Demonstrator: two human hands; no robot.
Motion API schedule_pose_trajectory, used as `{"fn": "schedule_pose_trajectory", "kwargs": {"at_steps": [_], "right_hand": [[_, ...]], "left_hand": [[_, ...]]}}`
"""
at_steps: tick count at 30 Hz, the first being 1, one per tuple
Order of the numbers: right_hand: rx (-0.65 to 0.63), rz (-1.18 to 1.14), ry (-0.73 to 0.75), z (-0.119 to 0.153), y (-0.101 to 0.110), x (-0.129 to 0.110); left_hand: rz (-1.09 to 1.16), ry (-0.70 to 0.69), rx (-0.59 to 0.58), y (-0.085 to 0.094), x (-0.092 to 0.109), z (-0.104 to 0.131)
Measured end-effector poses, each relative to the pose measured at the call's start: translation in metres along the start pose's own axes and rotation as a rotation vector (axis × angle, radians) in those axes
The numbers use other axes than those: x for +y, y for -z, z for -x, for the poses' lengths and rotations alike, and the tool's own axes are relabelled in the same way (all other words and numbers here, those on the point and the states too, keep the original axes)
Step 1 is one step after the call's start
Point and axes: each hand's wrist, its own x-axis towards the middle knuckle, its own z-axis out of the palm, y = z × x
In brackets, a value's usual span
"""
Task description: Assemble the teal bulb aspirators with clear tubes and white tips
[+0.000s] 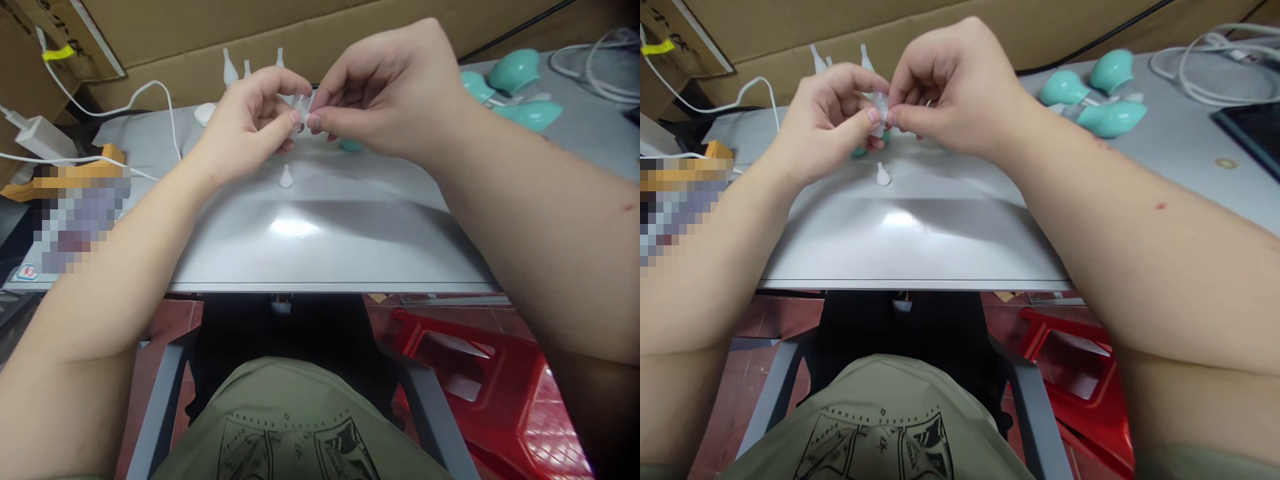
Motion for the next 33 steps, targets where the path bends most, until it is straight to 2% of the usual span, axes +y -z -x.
{"fn": "schedule_pose_trajectory", "kwargs": {"at_steps": [8, 13, 19, 25, 33], "right_hand": [[-0.021, -0.077, 0.103, 0.001, -0.001, 0.0], [-0.028, -0.088, 0.114, 0.001, -0.002, 0.002], [-0.036, -0.132, 0.102, 0.001, -0.003, 0.003], [-0.051, -0.126, 0.102, 0.001, -0.003, 0.002], [-0.057, -0.183, 0.095, 0.001, -0.004, 0.0]], "left_hand": [[-0.02, -0.012, 0.01, -0.001, 0.003, 0.0], [-0.042, 0.018, 0.004, -0.001, 0.004, 0.0], [-0.006, -0.041, -0.006, -0.002, 0.004, 0.002], [-0.071, -0.051, 0.016, -0.001, 0.005, 0.002], [-0.066, -0.044, -0.031, -0.003, 0.015, 0.006]]}}
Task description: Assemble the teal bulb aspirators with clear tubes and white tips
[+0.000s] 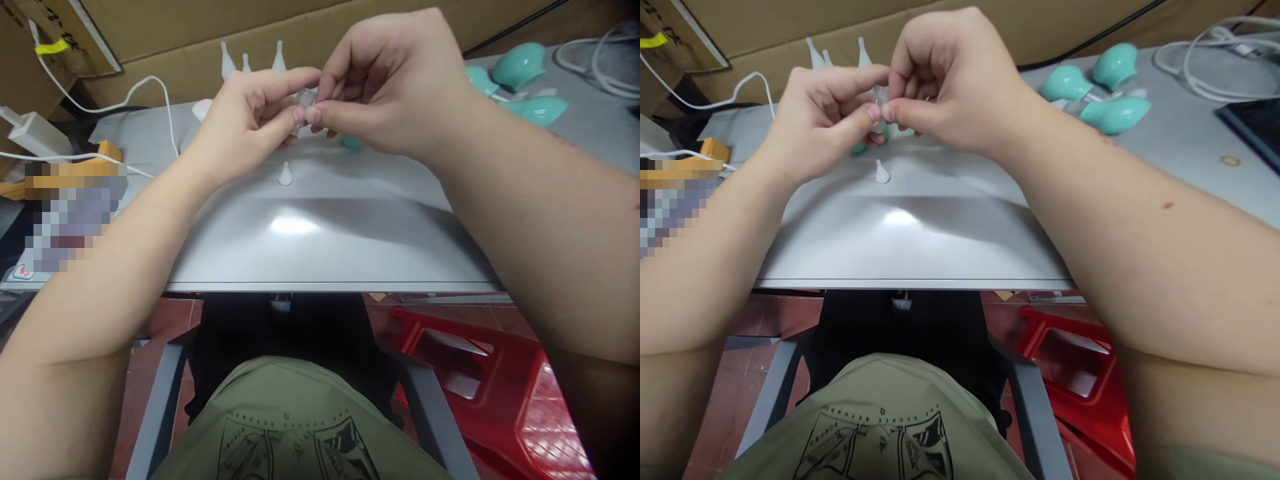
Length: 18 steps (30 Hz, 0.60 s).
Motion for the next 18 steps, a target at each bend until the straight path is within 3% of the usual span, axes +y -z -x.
{"fn": "schedule_pose_trajectory", "kwargs": {"at_steps": [10, 14, 18], "right_hand": [[-0.034, -0.047, 0.227, -0.005, -0.003, 0.03], [-0.11, 0.042, 0.273, -0.001, 0.003, 0.029], [-0.159, 0.039, 0.252, 0.001, 0.005, 0.025]], "left_hand": [[0.037, -0.108, -0.052, 0.003, -0.012, -0.005], [0.073, -0.058, -0.051, 0.005, -0.018, -0.006], [0.219, 0.044, -0.121, 0.006, -0.022, -0.006]]}}
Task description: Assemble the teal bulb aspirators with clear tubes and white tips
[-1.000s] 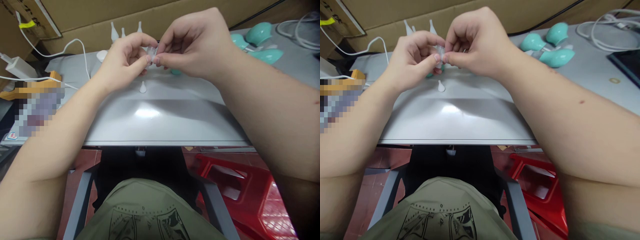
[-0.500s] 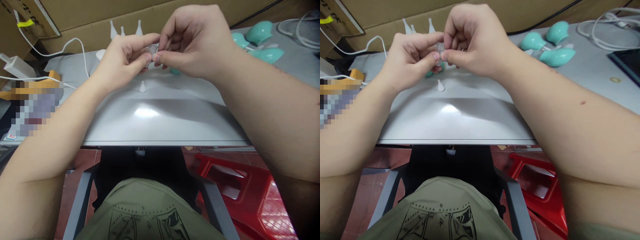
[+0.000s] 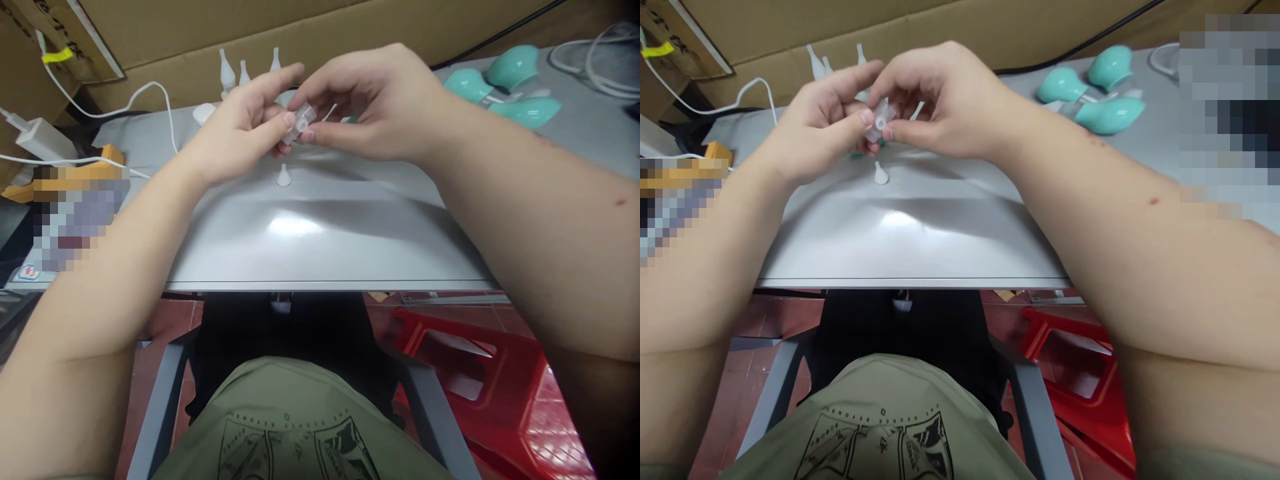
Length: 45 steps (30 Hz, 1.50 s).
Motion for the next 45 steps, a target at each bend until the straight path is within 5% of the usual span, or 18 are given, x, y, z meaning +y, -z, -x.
{"fn": "schedule_pose_trajectory", "kwargs": {"at_steps": [24, 45], "right_hand": [[0.107, 0.193, 0.021, 0.002, -0.008, -0.006], [0.125, 0.227, -0.011, -0.001, -0.011, -0.009]], "left_hand": [[0.026, -0.157, 0.173, -0.011, 0.002, -0.004], [-0.041, -0.079, 0.212, -0.011, 0.006, -0.005]]}}
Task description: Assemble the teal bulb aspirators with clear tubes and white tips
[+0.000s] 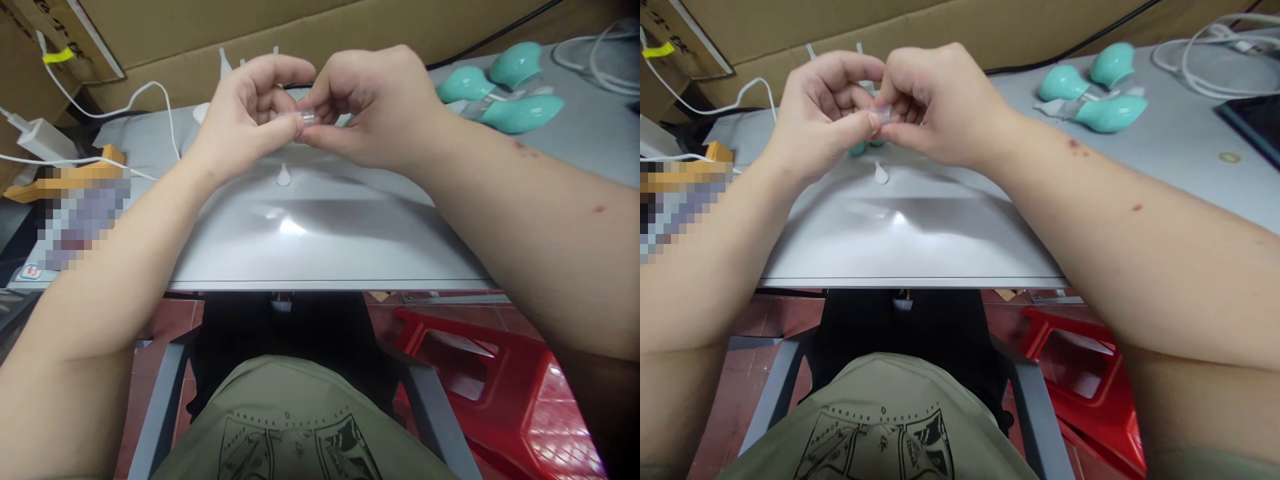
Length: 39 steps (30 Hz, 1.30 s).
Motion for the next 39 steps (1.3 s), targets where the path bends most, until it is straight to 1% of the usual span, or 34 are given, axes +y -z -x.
{"fn": "schedule_pose_trajectory", "kwargs": {"at_steps": [4, 8, 13, 16, 19, 22, 24, 27, 31, 33, 35, 37, 39], "right_hand": [[-0.041, 0.028, -0.013, -0.001, 0.001, -0.003], [-0.031, 0.032, 0.001, -0.002, 0.001, -0.003], [-0.002, 0.002, 0.015, -0.001, 0.001, -0.003], [0.0, 0.011, 0.037, -0.002, 0.002, -0.003], [-0.031, 0.064, 0.047, -0.005, 0.008, -0.001], [0.006, 0.133, 0.025, -0.007, 0.02, 0.006], [0.034, 0.165, -0.022, -0.007, 0.029, 0.011], [0.019, 0.187, -0.097, -0.005, 0.039, 0.018], [-0.102, 0.299, -0.169, -0.001, 0.043, 0.028], [-0.144, 0.352, -0.172, 0.0, 0.043, 0.038], [-0.154, 0.371, -0.165, 0.0, 0.043, 0.051], [-0.158, 0.372, -0.138, -0.001, 0.044, 0.064], [-0.163, 0.356, -0.104, -0.002, 0.044, 0.07]], "left_hand": [[0.073, 0.034, -0.045, 0.002, -0.007, 0.002], [0.127, -0.018, -0.042, 0.004, -0.01, 0.003], [0.092, -0.078, -0.036, 0.006, -0.005, 0.002], [0.055, -0.079, -0.023, 0.003, -0.001, 0.002], [0.05, -0.077, -0.009, 0.0, 0.003, 0.004], [0.007, -0.087, 0.044, 0.002, 0.003, 0.006], [-0.087, -0.099, 0.065, 0.007, 0.001, 0.007], [-0.256, -0.103, 0.024, 0.016, -0.003, 0.009], [-0.371, -0.148, -0.022, 0.022, -0.008, 0.009], [-0.396, -0.124, -0.075, 0.022, -0.007, 0.009], [-0.42, -0.067, -0.141, 0.023, -0.005, 0.01], [-0.44, -0.02, -0.18, 0.024, -0.003, 0.01], [-0.455, 0.0, -0.195, 0.025, -0.003, 0.009]]}}
